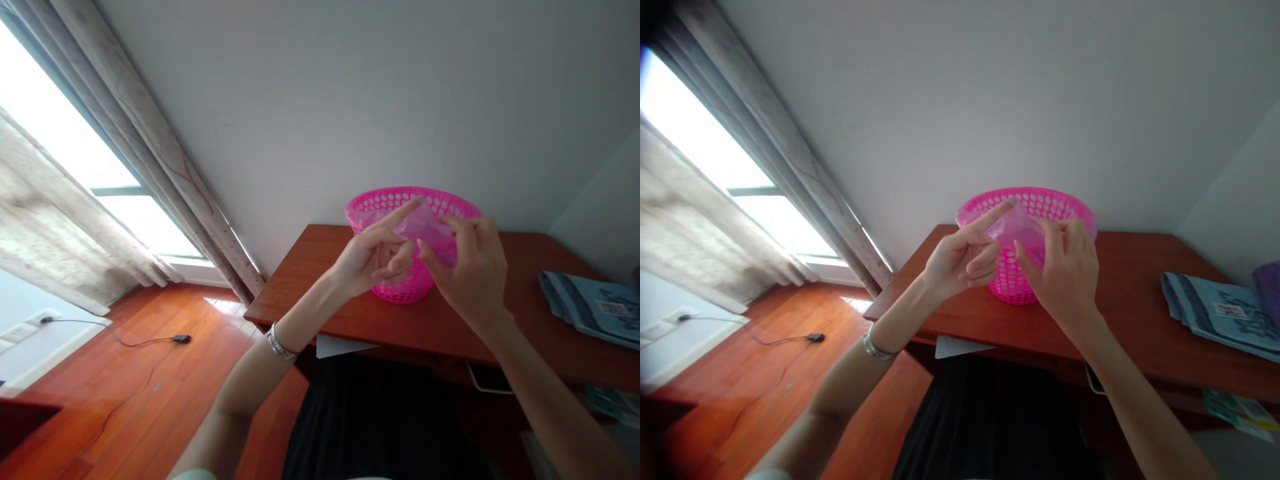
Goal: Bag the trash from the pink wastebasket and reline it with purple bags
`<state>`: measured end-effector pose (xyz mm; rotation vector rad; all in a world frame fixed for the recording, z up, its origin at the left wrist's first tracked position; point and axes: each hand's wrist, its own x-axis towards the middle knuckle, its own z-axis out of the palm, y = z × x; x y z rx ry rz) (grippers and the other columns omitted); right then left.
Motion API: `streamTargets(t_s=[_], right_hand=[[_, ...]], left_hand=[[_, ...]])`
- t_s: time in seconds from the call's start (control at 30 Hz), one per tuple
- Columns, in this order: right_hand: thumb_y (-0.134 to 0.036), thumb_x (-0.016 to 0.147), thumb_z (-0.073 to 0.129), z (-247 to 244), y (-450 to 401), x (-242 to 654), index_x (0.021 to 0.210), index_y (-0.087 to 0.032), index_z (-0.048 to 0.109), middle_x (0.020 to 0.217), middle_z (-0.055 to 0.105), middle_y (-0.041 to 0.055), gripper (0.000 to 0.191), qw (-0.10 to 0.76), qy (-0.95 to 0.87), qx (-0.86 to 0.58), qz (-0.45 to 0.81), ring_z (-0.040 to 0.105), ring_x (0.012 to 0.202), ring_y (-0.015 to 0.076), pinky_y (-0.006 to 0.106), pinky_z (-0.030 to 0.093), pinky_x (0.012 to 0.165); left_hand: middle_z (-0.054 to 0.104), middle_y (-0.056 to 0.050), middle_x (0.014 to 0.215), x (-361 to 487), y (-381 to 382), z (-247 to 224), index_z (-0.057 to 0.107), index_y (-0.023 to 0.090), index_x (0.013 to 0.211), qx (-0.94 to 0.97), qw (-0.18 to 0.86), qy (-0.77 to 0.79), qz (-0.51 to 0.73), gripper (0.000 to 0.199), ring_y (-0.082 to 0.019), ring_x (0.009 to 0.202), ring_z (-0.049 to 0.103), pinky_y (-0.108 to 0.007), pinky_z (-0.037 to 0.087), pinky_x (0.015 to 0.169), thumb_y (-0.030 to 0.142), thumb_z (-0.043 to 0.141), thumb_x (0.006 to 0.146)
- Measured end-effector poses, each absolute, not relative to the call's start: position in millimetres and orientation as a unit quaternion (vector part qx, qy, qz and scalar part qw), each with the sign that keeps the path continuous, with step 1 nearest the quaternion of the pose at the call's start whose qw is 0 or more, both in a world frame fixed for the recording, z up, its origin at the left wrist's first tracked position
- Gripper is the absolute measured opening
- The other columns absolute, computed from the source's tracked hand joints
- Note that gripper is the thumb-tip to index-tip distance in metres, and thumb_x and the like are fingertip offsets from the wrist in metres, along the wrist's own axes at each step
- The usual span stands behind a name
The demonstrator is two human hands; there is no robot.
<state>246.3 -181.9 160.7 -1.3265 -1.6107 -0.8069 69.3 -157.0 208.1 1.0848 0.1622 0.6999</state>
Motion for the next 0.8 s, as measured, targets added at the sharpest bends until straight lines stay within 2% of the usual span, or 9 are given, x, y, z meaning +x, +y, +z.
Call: streamTargets(t_s=[0.07,0.2,0.3,0.37,0.43,0.5,0.6,0.8], right_hand=[[-0.046,0.084,0.057,172.5,-174.1,243.8,0.106,-0.012,0.067,0.093,0.056,0.0115,0.041,0.401,-0.645,-0.554,-0.341,0.053,0.088,0.0223,0.034,0.046,0.079],[-0.035,0.085,0.055,186.2,-162.4,251.6,0.082,-0.016,0.070,0.087,0.059,0.0085,0.024,0.362,-0.654,-0.569,-0.343,0.052,0.085,0.0205,0.033,0.043,0.077],[-0.034,0.084,0.055,188.5,-157.3,263.8,0.080,-0.017,0.069,0.084,0.061,0.0087,0.022,0.381,-0.673,-0.563,-0.291,0.053,0.084,0.0206,0.033,0.042,0.076],[-0.034,0.085,0.054,189.2,-155.0,270.3,0.082,-0.018,0.068,0.083,0.063,0.0081,0.021,0.409,-0.689,-0.553,-0.230,0.055,0.082,0.0201,0.034,0.043,0.076],[-0.034,0.085,0.054,190.8,-153.2,273.3,0.083,-0.019,0.068,0.082,0.065,0.0071,0.020,0.437,-0.697,-0.539,-0.181,0.057,0.079,0.0193,0.034,0.044,0.076],[-0.034,0.085,0.054,194.0,-152.0,273.0,0.082,-0.020,0.068,0.082,0.066,0.0066,0.020,0.458,-0.698,-0.528,-0.153,0.058,0.077,0.0186,0.034,0.045,0.075],[-0.034,0.085,0.056,200.6,-151.5,270.2,0.082,-0.020,0.068,0.083,0.068,0.0063,0.019,0.482,-0.695,-0.522,-0.112,0.059,0.076,0.0174,0.031,0.046,0.072],[-0.036,0.086,0.057,209.1,-152.1,278.2,0.076,-0.019,0.071,0.074,0.069,0.0031,0.024,0.487,-0.702,-0.518,0.036,0.062,0.069,0.0137,0.027,0.047,0.069]], left_hand=[[0.046,0.007,0.050,71.8,-151.7,215.6,0.029,0.024,0.149,0.506,0.793,0.093,0.324,0.067,-0.005,0.032,0.028,-0.017,0.026,0.036,0.012,0.041,0.084],[0.044,0.008,0.051,68.4,-140.7,224.8,0.040,0.022,0.143,0.517,0.780,0.132,0.326,0.061,-0.004,0.033,0.026,-0.018,0.023,0.037,0.013,0.045,0.083],[0.040,0.008,0.050,65.2,-133.1,221.8,0.055,0.018,0.128,0.556,0.733,0.180,0.349,0.047,-0.004,0.034,0.024,-0.019,0.021,0.038,0.016,0.048,0.082],[0.038,0.008,0.049,66.4,-128.9,215.8,0.064,0.014,0.111,0.595,0.655,0.225,0.408,0.033,-0.004,0.037,0.025,-0.020,0.020,0.040,0.019,0.053,0.080],[0.039,0.008,0.050,70.1,-124.6,209.4,0.066,0.013,0.094,0.631,0.537,0.267,0.492,0.020,-0.004,0.042,0.030,-0.020,0.023,0.043,0.021,0.062,0.077],[0.043,0.007,0.053,74.3,-118.8,204.8,0.066,0.014,0.091,0.665,0.415,0.292,0.548,0.021,-0.005,0.048,0.037,-0.020,0.028,0.049,0.022,0.070,0.072],[0.053,0.003,0.062,77.0,-105.2,202.1,0.068,0.015,0.100,0.732,0.275,0.322,0.533,0.033,-0.008,0.058,0.045,-0.022,0.035,0.057,0.020,0.072,0.068],[0.064,-0.005,0.074,65.8,-74.2,204.6,0.073,0.015,0.086,0.787,0.109,0.413,0.445,0.019,-0.015,0.069,0.053,-0.029,0.040,0.067,0.020,0.059,0.075]])
